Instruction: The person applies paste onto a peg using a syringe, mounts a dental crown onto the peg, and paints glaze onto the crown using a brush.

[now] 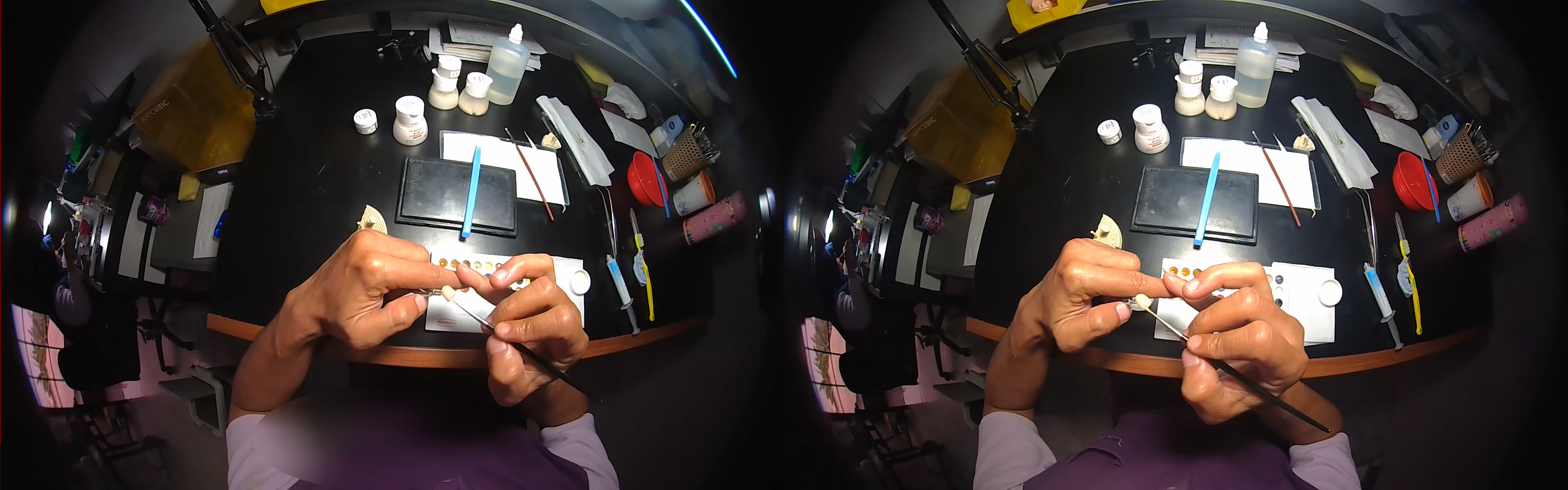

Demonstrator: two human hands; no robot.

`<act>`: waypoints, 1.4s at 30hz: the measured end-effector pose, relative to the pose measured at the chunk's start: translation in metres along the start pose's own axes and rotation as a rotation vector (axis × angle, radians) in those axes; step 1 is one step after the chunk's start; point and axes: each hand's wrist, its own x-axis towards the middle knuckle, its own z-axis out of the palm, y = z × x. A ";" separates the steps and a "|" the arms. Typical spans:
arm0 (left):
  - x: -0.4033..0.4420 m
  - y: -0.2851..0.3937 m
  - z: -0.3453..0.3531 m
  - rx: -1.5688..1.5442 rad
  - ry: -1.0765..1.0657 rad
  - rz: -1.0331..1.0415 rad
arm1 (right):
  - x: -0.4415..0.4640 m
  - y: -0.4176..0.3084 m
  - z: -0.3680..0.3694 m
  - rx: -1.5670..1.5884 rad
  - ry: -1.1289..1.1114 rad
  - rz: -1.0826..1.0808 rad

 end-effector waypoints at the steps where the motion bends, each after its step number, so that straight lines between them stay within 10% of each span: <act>1: 0.000 0.001 -0.002 -0.013 -0.018 -0.002 | 0.000 0.000 0.000 -0.001 0.004 0.000; 42: 0.001 0.000 -0.002 -0.050 -0.026 0.020 | -0.001 0.000 0.000 0.032 0.049 0.001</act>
